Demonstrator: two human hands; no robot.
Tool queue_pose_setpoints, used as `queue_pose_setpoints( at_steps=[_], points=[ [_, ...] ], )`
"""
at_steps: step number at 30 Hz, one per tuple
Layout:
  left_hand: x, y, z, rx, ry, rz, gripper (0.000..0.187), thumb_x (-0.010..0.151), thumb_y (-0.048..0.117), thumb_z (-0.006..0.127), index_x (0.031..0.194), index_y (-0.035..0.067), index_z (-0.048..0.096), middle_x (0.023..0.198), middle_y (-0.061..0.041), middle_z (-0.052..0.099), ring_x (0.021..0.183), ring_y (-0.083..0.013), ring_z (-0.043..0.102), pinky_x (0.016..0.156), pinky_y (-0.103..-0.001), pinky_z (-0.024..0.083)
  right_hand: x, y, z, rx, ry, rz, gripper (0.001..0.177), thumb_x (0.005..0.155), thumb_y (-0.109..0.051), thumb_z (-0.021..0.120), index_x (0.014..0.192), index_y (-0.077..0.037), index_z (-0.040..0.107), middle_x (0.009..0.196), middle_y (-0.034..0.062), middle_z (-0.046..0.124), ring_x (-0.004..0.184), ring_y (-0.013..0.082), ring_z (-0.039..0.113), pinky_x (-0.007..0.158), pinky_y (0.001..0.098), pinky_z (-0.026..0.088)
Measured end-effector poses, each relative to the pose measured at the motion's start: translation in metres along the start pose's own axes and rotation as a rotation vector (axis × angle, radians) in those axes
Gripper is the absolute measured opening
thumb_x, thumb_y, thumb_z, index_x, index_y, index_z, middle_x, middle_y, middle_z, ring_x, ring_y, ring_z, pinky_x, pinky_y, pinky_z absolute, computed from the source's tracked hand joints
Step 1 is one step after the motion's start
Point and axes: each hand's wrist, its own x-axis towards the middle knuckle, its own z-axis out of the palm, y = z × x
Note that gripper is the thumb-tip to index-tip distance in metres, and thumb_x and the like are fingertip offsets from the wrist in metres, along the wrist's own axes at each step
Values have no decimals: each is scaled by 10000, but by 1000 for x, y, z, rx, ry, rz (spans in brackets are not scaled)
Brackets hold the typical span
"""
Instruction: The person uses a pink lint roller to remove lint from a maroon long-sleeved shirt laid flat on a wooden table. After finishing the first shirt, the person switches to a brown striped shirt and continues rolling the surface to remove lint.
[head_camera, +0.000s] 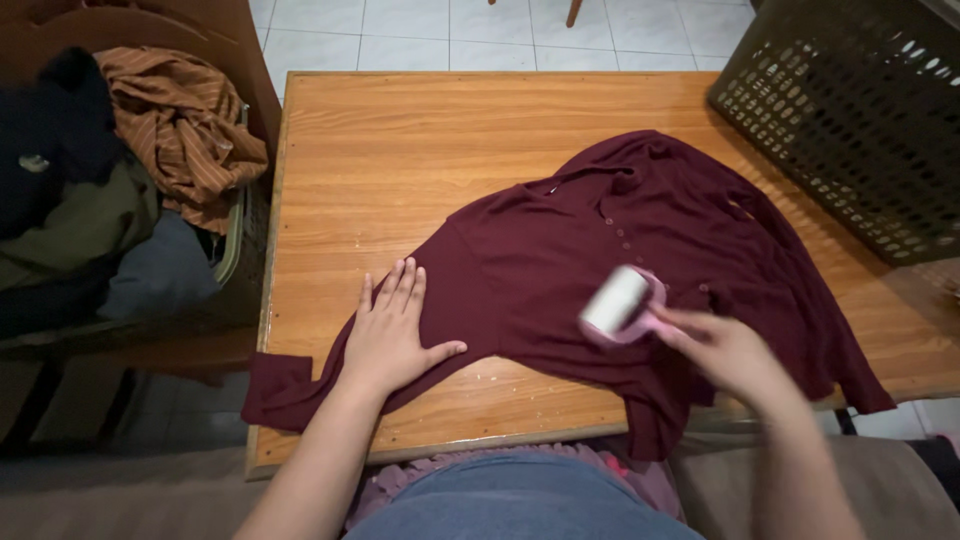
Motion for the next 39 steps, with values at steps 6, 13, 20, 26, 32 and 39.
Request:
queue_pose_setpoints(
  at_steps=[6, 13, 20, 26, 32, 39],
  points=[
    [1, -2, 1, 21, -3, -7, 1255, 726, 891, 540, 1573, 28, 206, 1665, -133, 175, 1547, -213, 110, 1234, -514, 11, 100, -125, 82, 175, 72, -366, 430, 927, -389, 708, 1318, -210, 700, 1234, 119, 748, 1132, 226, 728, 973, 333, 533],
    [0, -5, 0, 54, -7, -30, 1251, 737, 889, 534, 1581, 28, 200, 1670, -138, 179, 1554, -221, 110, 1234, -516, 9, 94, -137, 75, 124, 51, -336, 418, 937, -415, 701, 1319, -246, 699, 1237, 121, 742, 1143, 221, 707, 983, 335, 517],
    [12, 1, -15, 0, -84, -118, 1238, 743, 877, 553, 1581, 40, 194, 1676, -128, 140, 1553, -222, 80, 1218, -543, -16, -32, 23, -32, -74, -76, 280, 452, 991, -445, 704, 1435, -370, 741, 853, 183, 708, 654, 176, 524, 608, 345, 476],
    [30, 64, -16, -13, 39, -3, 716, 947, 609, 496, 1544, 226, 396, 1694, -90, 222, 1583, -249, 131, 1238, -593, 9, -80, 38, -59, 30, 20, 98, 438, 879, -389, 738, 1312, -319, 737, 847, 32, 791, 699, 85, 599, 642, 288, 519],
    [33, 83, 9, -43, -106, 307, 639, 962, 555, 472, 1548, 320, 373, 1668, -63, 224, 1547, -254, 137, 1228, -549, 56, -50, -12, -14, 160, 31, -361, 431, 908, -321, 745, 1331, -237, 736, 922, 44, 733, 819, 102, 627, 762, 262, 522],
    [45, 10, -4, -69, 11, 384, 648, 942, 556, 548, 1517, 275, 447, 1654, -67, 320, 1547, -239, 222, 1245, -517, 122, -26, -67, 56, 109, -213, -519, 410, 902, -332, 730, 1298, -231, 719, 1080, 83, 753, 987, 187, 716, 907, 306, 530]
  ],
)
